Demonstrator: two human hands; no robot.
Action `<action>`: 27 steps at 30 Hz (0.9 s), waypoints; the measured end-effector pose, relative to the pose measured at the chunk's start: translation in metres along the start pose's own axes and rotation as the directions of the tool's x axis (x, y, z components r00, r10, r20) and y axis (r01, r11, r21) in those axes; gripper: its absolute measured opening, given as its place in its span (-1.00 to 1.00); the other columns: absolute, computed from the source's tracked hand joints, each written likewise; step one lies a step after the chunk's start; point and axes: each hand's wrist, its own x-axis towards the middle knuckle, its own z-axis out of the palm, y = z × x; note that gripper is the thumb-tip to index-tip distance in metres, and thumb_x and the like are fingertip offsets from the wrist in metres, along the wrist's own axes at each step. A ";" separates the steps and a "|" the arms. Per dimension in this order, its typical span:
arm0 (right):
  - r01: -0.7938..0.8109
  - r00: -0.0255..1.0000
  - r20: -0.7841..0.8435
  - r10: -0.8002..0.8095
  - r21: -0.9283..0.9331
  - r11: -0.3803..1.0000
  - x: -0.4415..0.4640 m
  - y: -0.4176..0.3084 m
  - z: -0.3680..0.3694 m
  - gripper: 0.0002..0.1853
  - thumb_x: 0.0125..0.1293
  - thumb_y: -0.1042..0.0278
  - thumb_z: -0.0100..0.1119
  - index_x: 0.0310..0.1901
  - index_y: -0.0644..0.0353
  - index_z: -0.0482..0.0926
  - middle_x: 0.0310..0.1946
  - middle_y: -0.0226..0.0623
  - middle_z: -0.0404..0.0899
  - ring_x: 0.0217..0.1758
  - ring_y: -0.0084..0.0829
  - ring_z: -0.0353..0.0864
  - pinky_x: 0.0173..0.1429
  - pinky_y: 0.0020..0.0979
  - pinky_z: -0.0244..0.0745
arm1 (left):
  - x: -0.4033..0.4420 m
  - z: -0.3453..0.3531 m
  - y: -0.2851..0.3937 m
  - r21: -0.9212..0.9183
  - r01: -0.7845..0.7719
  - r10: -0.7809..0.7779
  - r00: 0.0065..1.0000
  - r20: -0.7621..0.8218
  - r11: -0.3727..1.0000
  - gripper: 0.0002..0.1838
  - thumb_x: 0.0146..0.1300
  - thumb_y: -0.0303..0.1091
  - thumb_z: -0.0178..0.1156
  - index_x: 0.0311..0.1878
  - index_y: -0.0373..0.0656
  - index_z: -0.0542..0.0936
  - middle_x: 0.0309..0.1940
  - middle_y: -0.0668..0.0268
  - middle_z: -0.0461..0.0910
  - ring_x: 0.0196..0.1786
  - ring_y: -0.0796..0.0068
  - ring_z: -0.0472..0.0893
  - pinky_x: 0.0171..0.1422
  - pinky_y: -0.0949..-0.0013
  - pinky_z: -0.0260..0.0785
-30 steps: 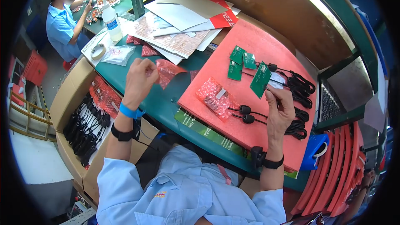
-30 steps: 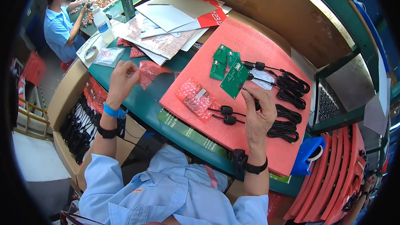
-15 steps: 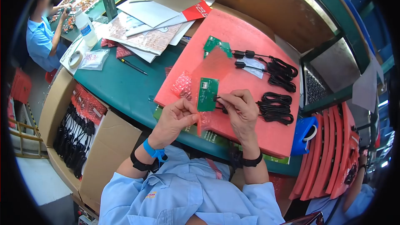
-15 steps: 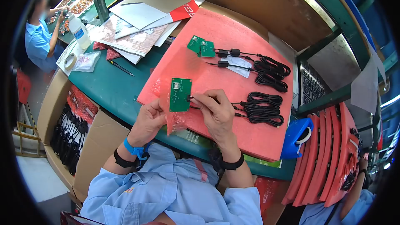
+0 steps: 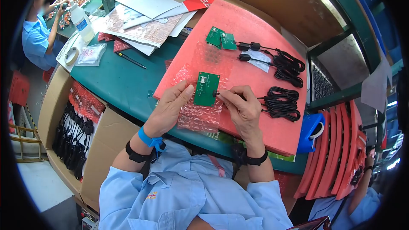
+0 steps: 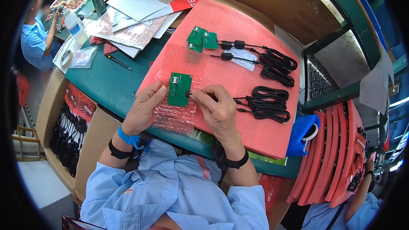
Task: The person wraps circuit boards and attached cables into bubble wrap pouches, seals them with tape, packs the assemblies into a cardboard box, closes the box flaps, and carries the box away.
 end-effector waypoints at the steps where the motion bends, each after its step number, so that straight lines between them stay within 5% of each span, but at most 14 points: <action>1: 0.009 1.000 0.012 -0.009 -0.007 1.000 0.001 0.000 0.000 -0.77 0.03 0.55 0.42 -0.22 0.15 0.71 -0.42 -0.35 0.50 -0.44 -0.44 0.55 -0.42 -0.44 0.43 | 0.001 0.002 -0.002 0.009 -0.018 0.019 1.000 -0.021 1.000 -0.61 0.54 -0.23 -0.08 0.23 -0.31 0.43 -0.01 0.32 0.58 0.02 0.68 0.53 0.12 0.53 0.39; 6: 0.009 0.999 0.040 -0.009 -0.023 1.000 0.001 0.002 0.004 -0.80 0.06 0.56 0.41 -0.23 0.18 0.72 -0.43 -0.34 0.49 -0.47 -0.49 0.53 -0.45 -0.45 0.41 | 0.006 -0.005 -0.008 0.051 -0.047 0.047 0.999 -0.005 0.998 -0.60 0.52 -0.26 -0.04 0.25 -0.35 0.42 0.08 0.20 0.58 0.09 0.51 0.59 0.19 0.41 0.45; 11: -0.075 0.990 0.117 0.081 -0.054 0.996 0.004 -0.004 0.004 -0.75 0.07 0.56 0.40 -0.16 0.14 0.72 -0.34 -0.31 0.57 -0.34 -0.43 0.61 -0.28 -0.48 0.50 | 0.006 -0.010 -0.009 0.062 -0.011 0.013 0.999 -0.038 0.998 -0.67 0.49 -0.31 0.03 0.18 -0.32 0.47 -0.02 0.31 0.61 0.02 0.67 0.54 0.13 0.52 0.40; 14: -0.439 0.827 -0.098 0.553 0.502 0.745 0.030 -0.028 0.008 -0.69 0.11 0.54 0.38 -0.07 0.07 0.70 -0.17 -0.27 0.64 -0.06 -0.35 0.64 0.01 -0.47 0.50 | 0.006 -0.013 -0.009 0.079 0.025 -0.025 1.000 -0.005 0.997 -0.64 0.46 -0.35 0.07 0.23 -0.33 0.44 -0.01 0.31 0.61 0.02 0.67 0.55 0.13 0.51 0.41; 15: -0.441 0.825 -0.100 0.557 0.501 0.744 0.031 -0.023 0.006 -0.69 0.11 0.54 0.38 -0.07 0.07 0.70 -0.17 -0.27 0.64 -0.06 -0.35 0.64 0.01 -0.47 0.50 | 0.006 -0.012 -0.008 0.079 0.029 -0.029 1.000 -0.002 0.996 -0.64 0.46 -0.35 0.07 0.23 -0.33 0.44 -0.01 0.31 0.61 0.02 0.67 0.55 0.13 0.51 0.41; 18: -0.556 0.831 0.371 0.414 0.578 0.597 0.029 -0.003 -0.006 -0.63 0.13 0.55 0.31 0.00 0.00 0.68 0.00 -0.28 0.66 0.20 -0.25 0.54 0.30 -0.35 0.32 | 0.006 -0.009 0.000 0.107 0.038 -0.039 0.999 0.008 0.994 -0.64 0.47 -0.36 0.07 0.23 -0.34 0.44 0.00 0.30 0.61 0.03 0.65 0.55 0.13 0.51 0.41; 19: -0.555 0.832 0.371 0.413 0.579 0.597 0.027 0.001 -0.007 -0.63 0.13 0.55 0.31 0.00 0.00 0.68 0.00 -0.28 0.66 0.20 -0.25 0.54 0.30 -0.35 0.32 | 0.006 -0.010 -0.001 0.107 0.037 -0.038 0.999 0.006 0.994 -0.64 0.47 -0.36 0.07 0.23 -0.34 0.44 0.00 0.30 0.61 0.03 0.65 0.55 0.13 0.51 0.41; 21: -0.140 0.962 0.262 0.074 0.245 0.959 0.022 0.006 -0.006 -0.61 0.11 0.57 0.26 -0.01 -0.03 0.68 0.04 -0.34 0.66 0.24 -0.23 0.51 0.36 -0.24 0.22 | 0.007 -0.012 -0.002 -0.052 0.038 -0.039 0.999 -0.006 0.998 -0.64 0.46 -0.37 0.07 0.23 -0.35 0.44 0.02 0.30 0.60 0.02 0.64 0.55 0.13 0.50 0.41; 22: 0.110 0.957 0.264 -0.117 0.041 0.993 0.019 0.008 -0.005 -0.60 0.10 0.58 0.24 -0.01 -0.05 0.68 0.05 -0.37 0.66 0.25 -0.22 0.50 0.39 -0.19 0.17 | 0.008 -0.012 -0.002 -0.132 0.040 -0.042 0.999 -0.011 0.991 -0.64 0.46 -0.37 0.07 0.23 -0.35 0.44 0.02 0.30 0.60 0.02 0.64 0.55 0.13 0.50 0.41; 27: 0.184 0.964 0.212 -0.163 -0.084 0.979 0.003 0.005 -0.001 -0.56 0.05 0.61 0.21 -0.03 -0.08 0.69 0.07 -0.45 0.66 0.28 -0.18 0.47 0.41 -0.07 0.06 | 0.009 -0.006 0.011 -0.261 0.149 -0.146 0.989 0.030 0.954 -0.64 0.45 -0.40 0.05 0.22 -0.37 0.43 0.07 0.16 0.59 0.07 0.49 0.61 0.18 0.42 0.47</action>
